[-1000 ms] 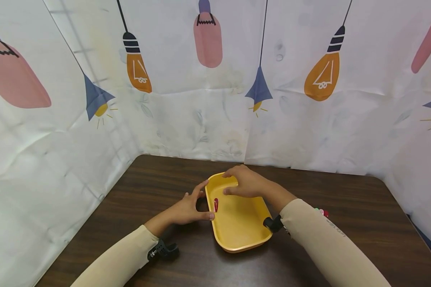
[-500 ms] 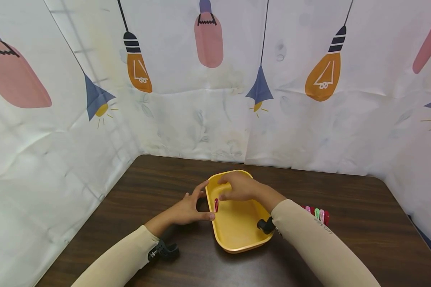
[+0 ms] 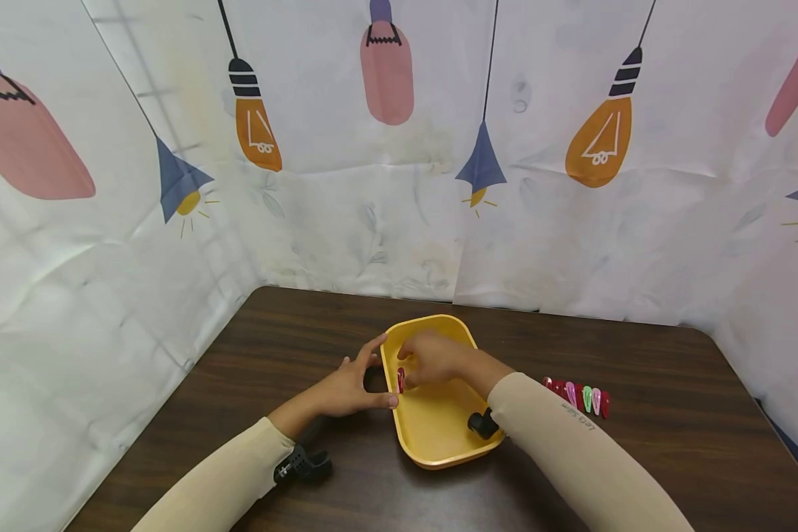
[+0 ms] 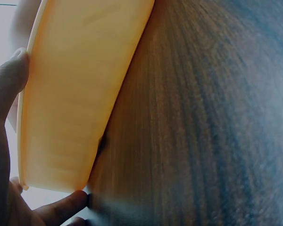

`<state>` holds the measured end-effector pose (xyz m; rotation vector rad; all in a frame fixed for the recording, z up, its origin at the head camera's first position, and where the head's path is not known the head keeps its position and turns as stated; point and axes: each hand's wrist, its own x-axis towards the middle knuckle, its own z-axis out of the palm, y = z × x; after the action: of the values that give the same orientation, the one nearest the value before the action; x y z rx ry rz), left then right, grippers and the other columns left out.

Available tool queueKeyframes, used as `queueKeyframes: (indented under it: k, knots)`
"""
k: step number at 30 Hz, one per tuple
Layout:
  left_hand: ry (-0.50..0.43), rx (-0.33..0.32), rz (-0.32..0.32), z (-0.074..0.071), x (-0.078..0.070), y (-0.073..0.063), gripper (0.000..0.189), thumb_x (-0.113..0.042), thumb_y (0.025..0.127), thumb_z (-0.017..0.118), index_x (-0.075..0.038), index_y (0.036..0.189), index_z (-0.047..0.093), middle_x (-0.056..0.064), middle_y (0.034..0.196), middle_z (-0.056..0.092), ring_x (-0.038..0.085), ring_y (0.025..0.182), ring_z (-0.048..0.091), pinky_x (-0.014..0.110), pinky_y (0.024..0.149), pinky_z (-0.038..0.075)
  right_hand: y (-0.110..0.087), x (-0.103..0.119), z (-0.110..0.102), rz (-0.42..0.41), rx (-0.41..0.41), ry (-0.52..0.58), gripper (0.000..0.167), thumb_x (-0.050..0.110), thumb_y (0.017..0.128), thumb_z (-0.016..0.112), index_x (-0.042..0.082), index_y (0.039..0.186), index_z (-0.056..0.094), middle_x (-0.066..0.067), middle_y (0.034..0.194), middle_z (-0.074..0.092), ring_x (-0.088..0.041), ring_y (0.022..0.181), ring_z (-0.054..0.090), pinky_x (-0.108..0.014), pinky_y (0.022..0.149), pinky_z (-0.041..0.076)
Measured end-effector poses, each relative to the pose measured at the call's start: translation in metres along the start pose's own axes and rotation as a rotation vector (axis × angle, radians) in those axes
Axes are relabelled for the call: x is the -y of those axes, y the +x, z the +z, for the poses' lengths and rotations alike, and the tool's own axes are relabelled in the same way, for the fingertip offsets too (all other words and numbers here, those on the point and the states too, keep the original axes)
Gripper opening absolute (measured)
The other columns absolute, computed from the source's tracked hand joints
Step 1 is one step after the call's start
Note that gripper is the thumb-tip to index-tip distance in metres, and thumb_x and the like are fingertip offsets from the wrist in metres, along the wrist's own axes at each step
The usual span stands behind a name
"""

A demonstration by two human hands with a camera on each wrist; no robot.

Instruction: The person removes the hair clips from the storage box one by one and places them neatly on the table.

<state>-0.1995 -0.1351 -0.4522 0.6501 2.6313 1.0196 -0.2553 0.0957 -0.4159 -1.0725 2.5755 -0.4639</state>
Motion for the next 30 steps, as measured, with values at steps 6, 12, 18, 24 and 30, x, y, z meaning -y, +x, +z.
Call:
queueKeyframes:
  k: [6,12,18,24,30]
  knots:
    - [0.001,-0.001,0.008,0.000,0.000,0.000,0.118,-0.068,0.082,0.075,-0.028,0.165,0.002,0.007,0.147,0.055,0.030,0.136,0.051,0.069,0.117,0.003,0.003,-0.001,0.007,-0.008,0.018,-0.053,0.042,0.030,0.086,0.082,0.011,0.122,0.073,0.000,0.118,0.068,-0.022,0.113,0.057,-0.042,0.106,0.042]
    - [-0.004,0.000,0.008,0.000,-0.001,0.000,0.117,-0.067,0.083,0.075,-0.028,0.165,0.002,0.005,0.147,0.056,0.030,0.135,0.052,0.069,0.117,0.003,0.003,0.001,0.009,0.000,0.019,-0.064,0.039,0.033,0.085,0.083,0.014,0.118,0.074,0.002,0.113,0.067,-0.022,0.111,0.055,-0.041,0.104,0.042]
    - [-0.012,-0.001,0.009,0.000,0.000,-0.001,0.117,-0.069,0.082,0.075,-0.028,0.165,0.002,0.005,0.147,0.056,0.030,0.137,0.050,0.069,0.117,0.003,0.003,0.005,0.012,0.034,0.025,-0.058,0.038,0.034,0.084,0.085,0.017,0.116,0.074,0.003,0.112,0.062,-0.024,0.115,0.053,-0.041,0.104,0.042]
    - [-0.013,-0.001,0.008,0.000,0.000,-0.001,0.117,-0.069,0.082,0.074,-0.029,0.165,0.002,0.005,0.146,0.057,0.029,0.137,0.051,0.069,0.117,0.002,0.005,0.005,0.015,0.033,0.013,-0.076,0.039,0.035,0.082,0.086,0.016,0.115,0.074,0.002,0.112,0.061,-0.024,0.115,0.052,-0.040,0.103,0.043]
    - [-0.014,0.003,0.003,0.000,0.000,0.000,0.117,-0.069,0.082,0.074,-0.030,0.165,0.002,0.006,0.147,0.056,0.030,0.137,0.050,0.068,0.117,0.002,0.007,0.005,0.018,0.035,-0.001,-0.085,0.042,0.038,0.082,0.087,0.017,0.116,0.074,0.001,0.115,0.062,-0.024,0.115,0.052,-0.039,0.104,0.044]
